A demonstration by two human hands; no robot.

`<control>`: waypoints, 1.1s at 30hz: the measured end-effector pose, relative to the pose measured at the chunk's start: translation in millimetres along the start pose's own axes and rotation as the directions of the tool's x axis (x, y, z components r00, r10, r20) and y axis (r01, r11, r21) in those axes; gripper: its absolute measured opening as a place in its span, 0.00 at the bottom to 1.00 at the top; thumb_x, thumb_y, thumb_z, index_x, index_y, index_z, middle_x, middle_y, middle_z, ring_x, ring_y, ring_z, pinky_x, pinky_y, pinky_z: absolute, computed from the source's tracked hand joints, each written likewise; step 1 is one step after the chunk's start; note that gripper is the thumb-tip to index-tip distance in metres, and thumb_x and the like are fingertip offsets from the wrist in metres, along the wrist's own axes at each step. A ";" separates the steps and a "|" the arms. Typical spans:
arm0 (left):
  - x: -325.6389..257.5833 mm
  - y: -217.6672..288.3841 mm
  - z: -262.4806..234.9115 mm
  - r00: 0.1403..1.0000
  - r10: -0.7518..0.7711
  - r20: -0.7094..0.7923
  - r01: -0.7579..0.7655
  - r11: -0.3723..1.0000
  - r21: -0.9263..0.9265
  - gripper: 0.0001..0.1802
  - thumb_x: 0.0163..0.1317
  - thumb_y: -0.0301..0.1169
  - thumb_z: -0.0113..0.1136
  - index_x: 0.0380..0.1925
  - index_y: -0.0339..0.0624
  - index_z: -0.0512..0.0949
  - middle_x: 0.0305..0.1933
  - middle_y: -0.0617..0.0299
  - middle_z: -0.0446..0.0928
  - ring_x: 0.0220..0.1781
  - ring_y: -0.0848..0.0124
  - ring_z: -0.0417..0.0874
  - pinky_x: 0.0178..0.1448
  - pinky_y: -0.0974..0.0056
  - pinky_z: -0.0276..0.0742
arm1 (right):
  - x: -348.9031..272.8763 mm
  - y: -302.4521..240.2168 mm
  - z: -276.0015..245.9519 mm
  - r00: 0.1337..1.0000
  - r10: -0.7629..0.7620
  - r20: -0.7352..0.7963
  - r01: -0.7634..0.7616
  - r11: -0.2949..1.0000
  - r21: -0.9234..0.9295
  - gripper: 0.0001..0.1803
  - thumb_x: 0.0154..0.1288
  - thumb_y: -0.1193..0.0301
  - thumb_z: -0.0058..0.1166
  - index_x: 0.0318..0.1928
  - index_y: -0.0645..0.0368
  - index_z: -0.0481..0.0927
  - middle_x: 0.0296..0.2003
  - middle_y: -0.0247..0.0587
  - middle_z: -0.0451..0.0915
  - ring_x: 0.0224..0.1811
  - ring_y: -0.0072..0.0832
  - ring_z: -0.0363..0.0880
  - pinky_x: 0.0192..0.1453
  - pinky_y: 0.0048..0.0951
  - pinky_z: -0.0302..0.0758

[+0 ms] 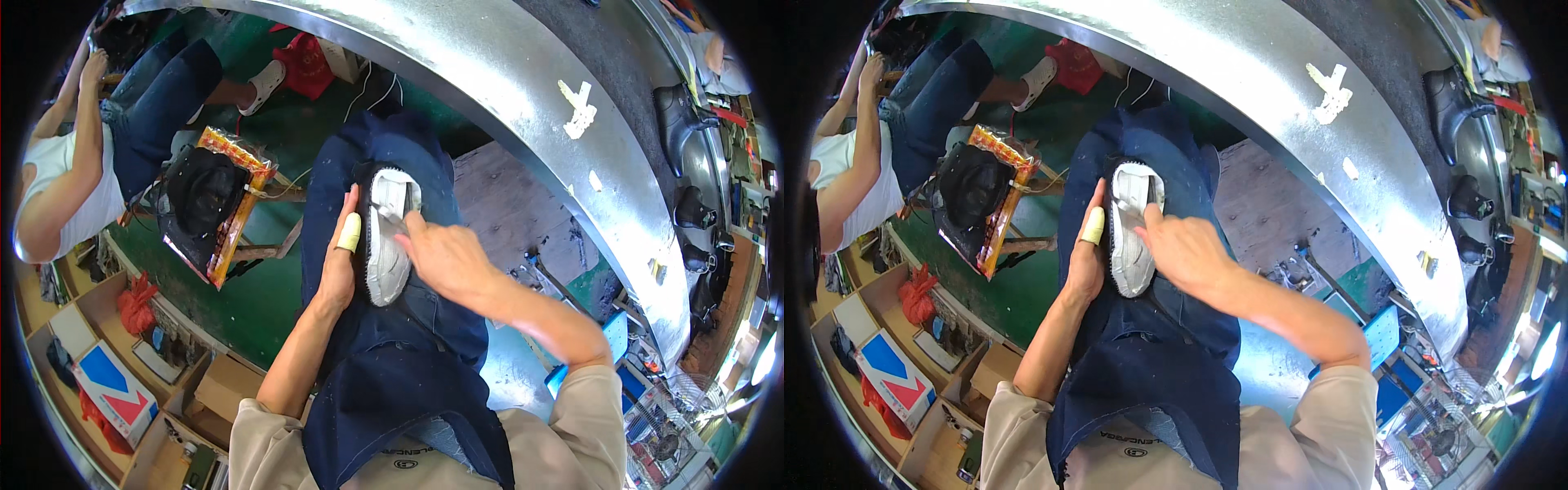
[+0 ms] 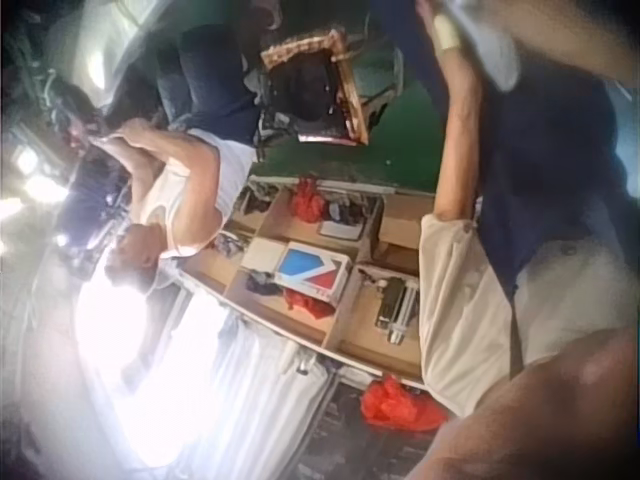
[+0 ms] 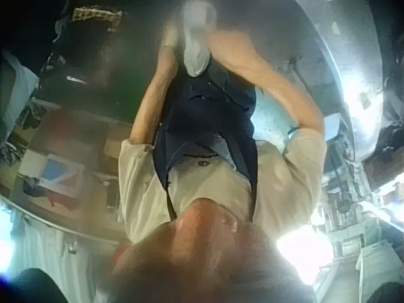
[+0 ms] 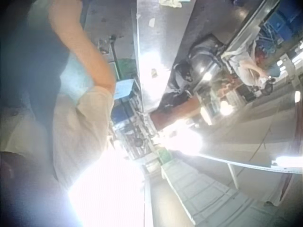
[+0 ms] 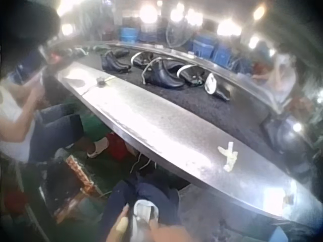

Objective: Trim and finish the edges and soles of shoes on a production line using hand tools.

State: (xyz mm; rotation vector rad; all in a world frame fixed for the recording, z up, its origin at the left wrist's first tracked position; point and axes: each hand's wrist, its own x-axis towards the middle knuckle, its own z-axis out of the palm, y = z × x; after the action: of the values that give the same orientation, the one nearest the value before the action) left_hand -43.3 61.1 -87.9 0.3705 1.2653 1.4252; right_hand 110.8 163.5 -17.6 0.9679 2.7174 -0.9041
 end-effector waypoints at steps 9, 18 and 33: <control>19.4 2.5 -12.6 0.982 0.155 0.106 -0.186 0.876 0.445 0.35 0.73 0.25 0.54 0.79 0.40 0.56 0.79 0.47 0.61 0.81 0.54 0.62 0.83 0.55 0.55 | -2.7 16.5 -9.9 0.986 0.103 0.132 -0.153 0.873 0.463 0.14 0.79 0.62 0.51 0.46 0.61 0.71 0.28 0.53 0.83 0.33 0.52 0.85 0.32 0.50 0.77; 20.8 1.8 -21.7 0.971 0.130 0.198 -0.205 0.881 0.426 0.40 0.73 0.26 0.57 0.79 0.37 0.48 0.79 0.44 0.56 0.81 0.55 0.60 0.83 0.54 0.54 | 43.9 5.4 -8.7 0.978 -0.175 -0.109 0.181 0.982 0.044 0.14 0.77 0.61 0.53 0.42 0.61 0.72 0.27 0.52 0.83 0.28 0.50 0.85 0.29 0.47 0.79; 7.1 9.3 -29.1 0.967 0.162 0.195 -0.236 0.858 0.457 0.51 0.66 0.40 0.68 0.80 0.35 0.50 0.83 0.45 0.53 0.84 0.55 0.52 0.85 0.53 0.46 | 53.1 9.1 8.1 0.964 -0.242 0.115 0.248 0.968 -0.046 0.09 0.63 0.67 0.56 0.38 0.60 0.80 0.25 0.49 0.85 0.26 0.47 0.87 0.26 0.48 0.81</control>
State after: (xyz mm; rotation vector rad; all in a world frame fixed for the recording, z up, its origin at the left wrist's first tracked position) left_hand -73.6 55.3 -94.0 0.9542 1.4796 1.2110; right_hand 73.7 193.0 -44.5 0.5611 2.7933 -0.8780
